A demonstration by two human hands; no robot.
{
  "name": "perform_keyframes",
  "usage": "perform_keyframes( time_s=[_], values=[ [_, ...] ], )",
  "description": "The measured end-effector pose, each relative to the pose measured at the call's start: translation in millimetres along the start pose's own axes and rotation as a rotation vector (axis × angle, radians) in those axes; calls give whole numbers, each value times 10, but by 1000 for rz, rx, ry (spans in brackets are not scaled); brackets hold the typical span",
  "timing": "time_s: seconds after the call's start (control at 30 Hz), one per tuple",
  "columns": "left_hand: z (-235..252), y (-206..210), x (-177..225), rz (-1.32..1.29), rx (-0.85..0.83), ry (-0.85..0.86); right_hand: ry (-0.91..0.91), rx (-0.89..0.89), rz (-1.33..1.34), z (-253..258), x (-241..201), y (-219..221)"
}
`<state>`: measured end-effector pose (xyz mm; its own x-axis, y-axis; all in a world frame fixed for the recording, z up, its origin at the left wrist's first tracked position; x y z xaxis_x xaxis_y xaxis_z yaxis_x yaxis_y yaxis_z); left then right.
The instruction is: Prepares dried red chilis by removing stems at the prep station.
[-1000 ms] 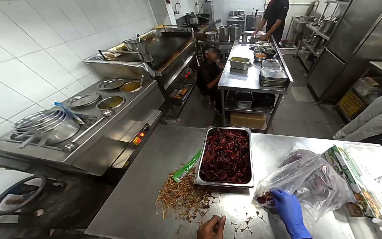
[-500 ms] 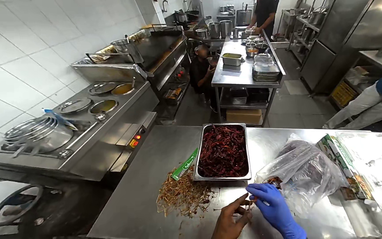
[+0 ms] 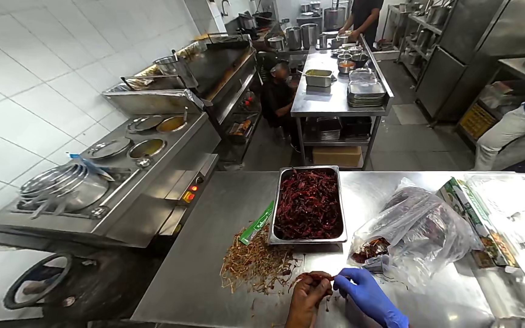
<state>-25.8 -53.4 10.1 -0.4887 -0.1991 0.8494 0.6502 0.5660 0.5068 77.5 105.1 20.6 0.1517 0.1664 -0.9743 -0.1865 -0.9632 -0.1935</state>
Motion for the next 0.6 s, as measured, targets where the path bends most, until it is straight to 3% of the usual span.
perform_keyframes(
  time_s=[0.1,0.33,0.43,0.5,0.6],
  values=[
    [11,-10,-32,-92,13,-21,83,-59,150,22,-27,76],
    [-5,-1,277,495,44,280,44,-9,-13,97,54,41],
    [-52,54,443,1062,95,404,45,13,-132,103,119,-2],
    [-71,137,488,1426,-4,484,35,3,-198,122,146,-4],
    [-95,287,423,1663,-173,505,38,-26,-321,110,57,24]
  ],
)
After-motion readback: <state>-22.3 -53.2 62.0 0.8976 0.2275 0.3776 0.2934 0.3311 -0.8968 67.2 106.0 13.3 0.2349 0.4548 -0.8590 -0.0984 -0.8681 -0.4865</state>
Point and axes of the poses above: each hand's wrist, its own z-axis towards the middle knuckle, its own y-axis out of the palm, x = y × z, the point moved 3 cm from there along z, towards the middle knuckle, and after that the axes turned 7 degrees about -x, right-handed, at the moved point
